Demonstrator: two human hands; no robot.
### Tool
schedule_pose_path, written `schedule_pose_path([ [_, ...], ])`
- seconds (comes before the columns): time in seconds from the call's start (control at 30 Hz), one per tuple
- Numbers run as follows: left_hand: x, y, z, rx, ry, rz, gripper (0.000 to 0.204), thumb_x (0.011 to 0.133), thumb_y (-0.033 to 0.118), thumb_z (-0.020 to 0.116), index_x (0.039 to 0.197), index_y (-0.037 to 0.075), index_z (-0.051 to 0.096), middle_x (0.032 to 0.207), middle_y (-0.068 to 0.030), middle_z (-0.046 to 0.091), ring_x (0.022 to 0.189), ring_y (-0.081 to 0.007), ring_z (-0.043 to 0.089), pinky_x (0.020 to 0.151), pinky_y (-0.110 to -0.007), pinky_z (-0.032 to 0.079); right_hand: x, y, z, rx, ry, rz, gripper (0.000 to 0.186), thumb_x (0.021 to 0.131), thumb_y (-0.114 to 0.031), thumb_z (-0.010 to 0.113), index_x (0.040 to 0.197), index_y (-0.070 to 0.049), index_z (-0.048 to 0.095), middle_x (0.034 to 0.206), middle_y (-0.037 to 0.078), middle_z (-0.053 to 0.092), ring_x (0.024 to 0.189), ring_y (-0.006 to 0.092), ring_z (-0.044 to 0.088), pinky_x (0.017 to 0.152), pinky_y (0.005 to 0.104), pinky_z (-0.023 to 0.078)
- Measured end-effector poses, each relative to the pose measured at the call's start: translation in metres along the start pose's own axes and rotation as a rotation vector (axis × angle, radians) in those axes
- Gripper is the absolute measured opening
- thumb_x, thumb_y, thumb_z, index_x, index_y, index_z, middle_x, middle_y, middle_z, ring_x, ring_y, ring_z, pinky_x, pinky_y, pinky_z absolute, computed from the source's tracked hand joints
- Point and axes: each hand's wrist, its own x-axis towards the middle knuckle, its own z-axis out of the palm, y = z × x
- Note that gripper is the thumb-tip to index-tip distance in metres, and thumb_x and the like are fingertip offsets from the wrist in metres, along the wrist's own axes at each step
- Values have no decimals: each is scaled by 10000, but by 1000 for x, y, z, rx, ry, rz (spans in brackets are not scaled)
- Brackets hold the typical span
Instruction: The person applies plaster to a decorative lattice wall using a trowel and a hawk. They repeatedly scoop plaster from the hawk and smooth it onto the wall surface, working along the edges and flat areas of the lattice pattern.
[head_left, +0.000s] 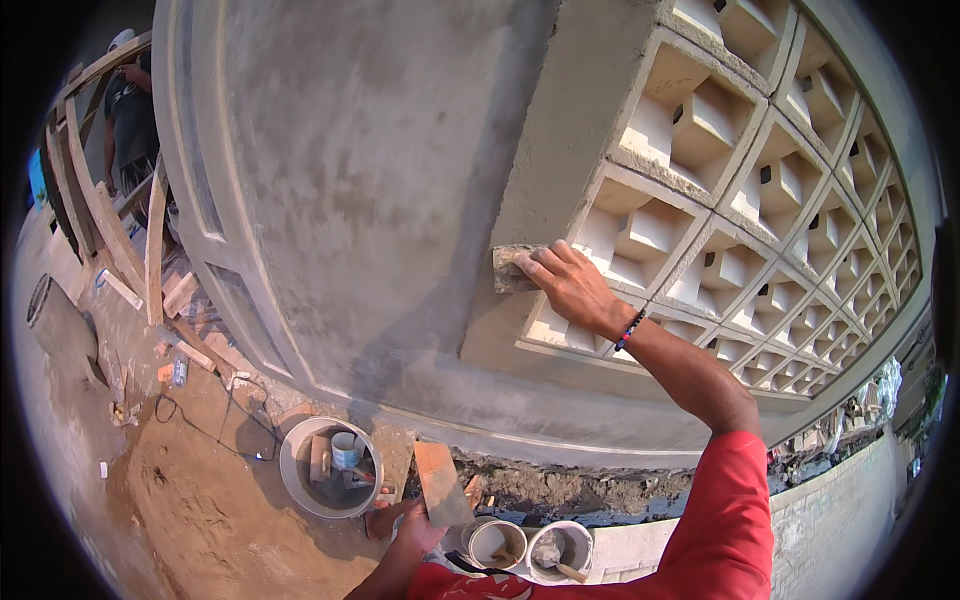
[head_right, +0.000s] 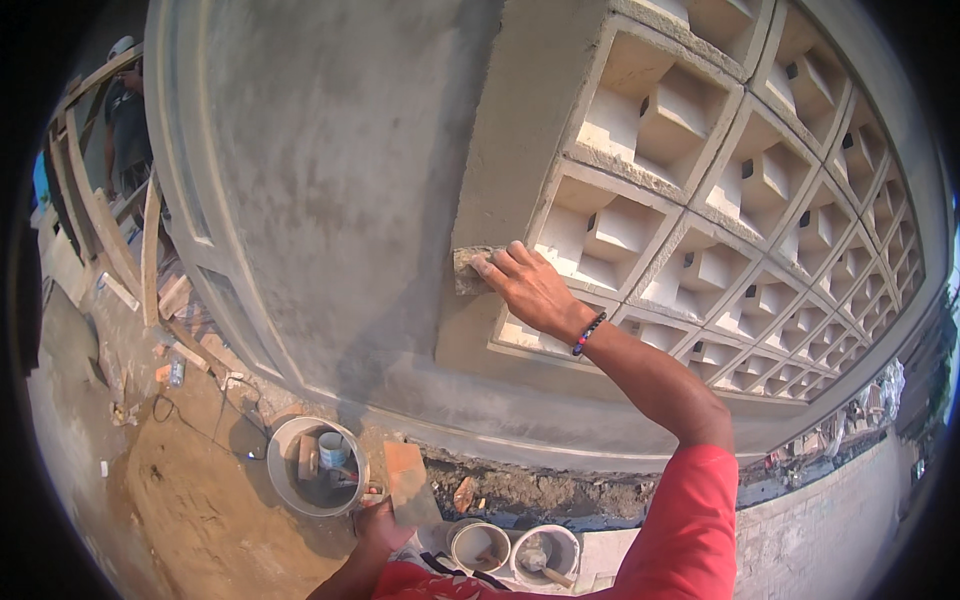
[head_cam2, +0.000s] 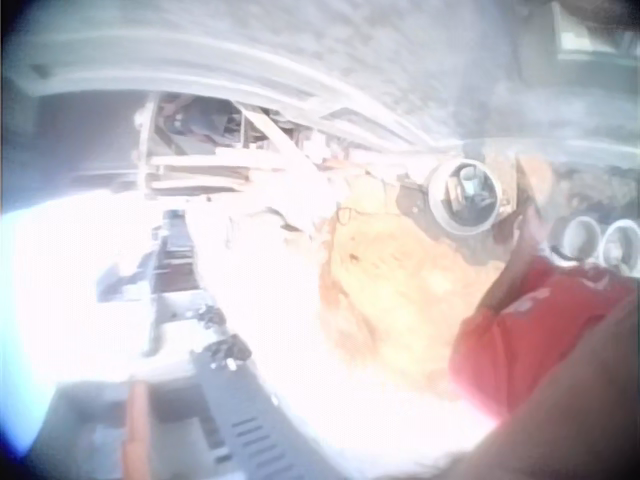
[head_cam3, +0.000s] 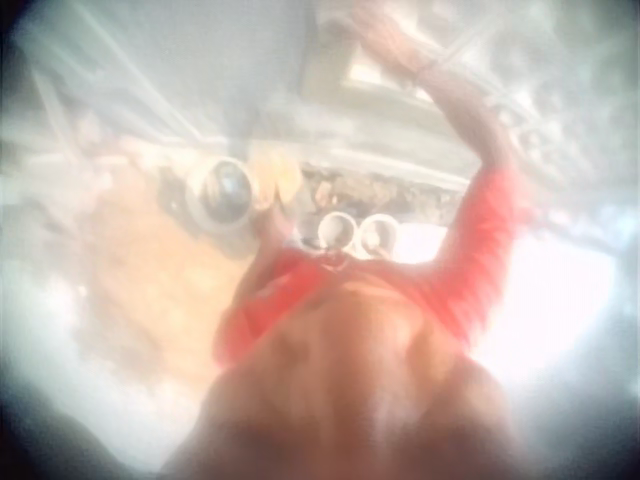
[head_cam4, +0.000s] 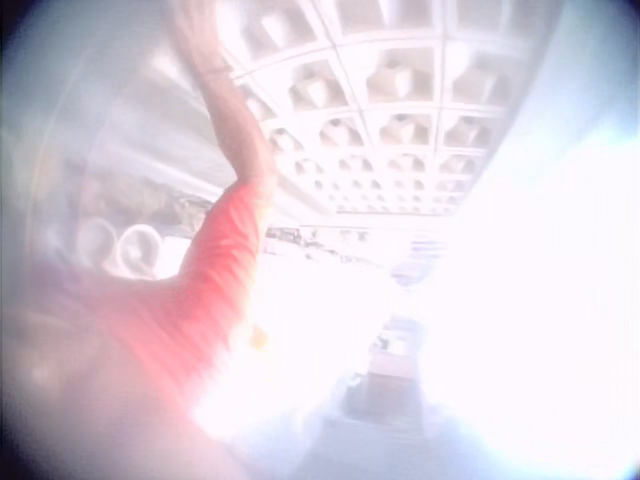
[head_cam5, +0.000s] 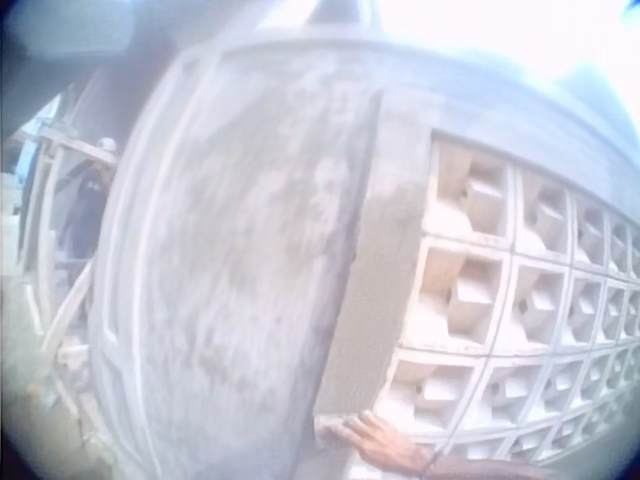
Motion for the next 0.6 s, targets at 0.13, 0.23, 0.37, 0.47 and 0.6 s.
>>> schedule_pose_path([
  [0.13,-14,6,2,-21,4,62,290,942,210,450,1136,28,566,1132,-97,621,1060,-234,589,945,-400,452,43,15,-62,0,197,50,397,825,-29,575,1214,-97,538,892,62,543,842,235,503,764,338,473],
  [0.23,-19,1,4,-1,8,59,287,938,200,452,1133,23,566,1117,-93,626,1048,-228,593,937,-389,456,82,64,-131,-170,485,190,356,835,-84,603,1188,-105,559,929,74,585,873,268,536,758,361,471],
  [0.37,-20,-3,8,64,44,51,279,941,196,448,1131,31,570,1112,-82,628,1033,-219,599,931,-383,461,84,69,-109,-173,461,197,361,840,-68,586,1196,-109,546,922,78,579,845,281,522,758,365,467],
  [0.47,-21,-1,3,55,127,97,275,948,201,444,1135,43,572,1116,-79,627,1035,-215,600,934,-381,463,39,7,-7,-88,222,43,480,773,19,571,1238,-73,496,889,71,492,834,235,479,751,340,469],
  [0.6,-22,-8,-5,27,130,92,278,952,218,452,1151,63,567,1133,-73,622,1048,-210,597,945,-382,461,-36,-49,66,103,-84,53,463,778,2,598,1227,-59,505,914,89,505,848,260,495,764,362,464],
])
